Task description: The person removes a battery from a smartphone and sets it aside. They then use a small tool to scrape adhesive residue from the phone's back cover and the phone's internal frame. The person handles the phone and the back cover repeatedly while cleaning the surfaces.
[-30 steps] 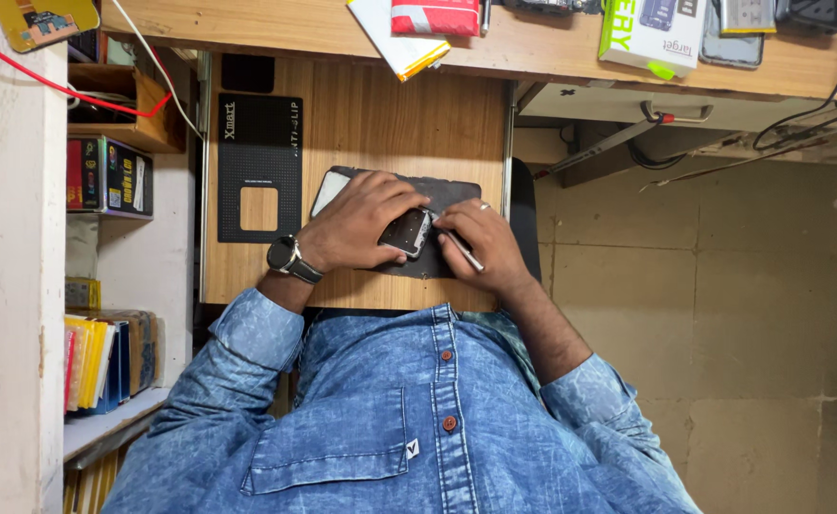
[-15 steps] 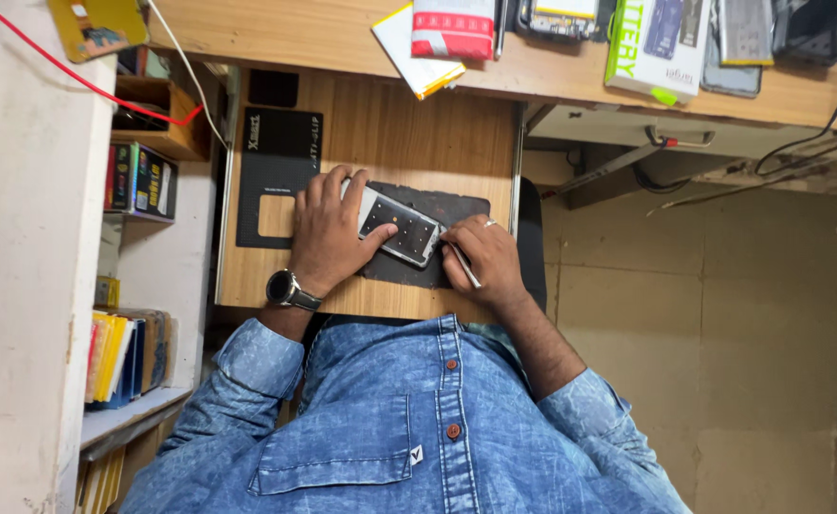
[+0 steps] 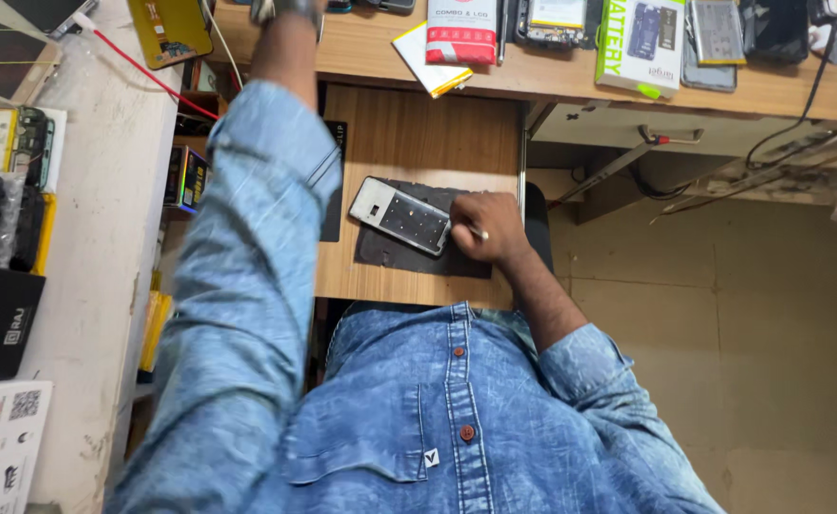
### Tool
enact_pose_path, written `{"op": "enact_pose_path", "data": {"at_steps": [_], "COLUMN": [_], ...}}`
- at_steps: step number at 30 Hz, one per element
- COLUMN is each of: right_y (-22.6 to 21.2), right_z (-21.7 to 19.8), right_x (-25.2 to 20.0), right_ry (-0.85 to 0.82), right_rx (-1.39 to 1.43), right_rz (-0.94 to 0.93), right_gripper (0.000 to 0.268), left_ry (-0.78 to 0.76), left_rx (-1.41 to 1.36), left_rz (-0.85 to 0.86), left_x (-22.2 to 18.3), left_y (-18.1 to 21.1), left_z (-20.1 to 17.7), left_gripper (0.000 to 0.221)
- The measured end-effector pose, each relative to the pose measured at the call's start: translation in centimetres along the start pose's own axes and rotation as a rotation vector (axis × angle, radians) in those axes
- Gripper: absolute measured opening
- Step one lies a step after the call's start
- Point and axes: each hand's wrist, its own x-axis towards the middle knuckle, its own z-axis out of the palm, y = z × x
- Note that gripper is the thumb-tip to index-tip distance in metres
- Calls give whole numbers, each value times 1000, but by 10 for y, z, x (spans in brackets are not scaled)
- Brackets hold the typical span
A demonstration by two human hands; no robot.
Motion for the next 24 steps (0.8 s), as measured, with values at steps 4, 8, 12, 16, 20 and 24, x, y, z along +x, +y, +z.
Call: {"op": "enact_pose_path", "data": {"at_steps": [4, 8, 12, 16, 20, 24], "right_y": [-4, -7, -12, -30, -48, -60], "right_z": [0, -1, -2, -1, 4, 7], "right_x": [2, -6, -17, -23, -22, -16], "right_ry": [18, 110, 196, 316, 267, 148], "right_rx": [24, 121, 230, 213, 100, 51], "right_rz": [7, -21, 45, 103, 80, 127], "right_gripper": [15, 12, 9, 12, 20, 34], "left_ry": [11, 105, -197, -366, -580, -566], "left_rx": [-145, -381, -97, 221, 393, 342], "left_rz": [-276, -228, -71, -192, -343, -400], "left_x": [-5, -19, -130, -178, -182, -190], "left_y": [-4, 3, 11, 33, 51, 43], "left_z": [21, 49, 30, -3, -18, -2], "left_gripper": [40, 53, 47, 49, 71, 72]}}
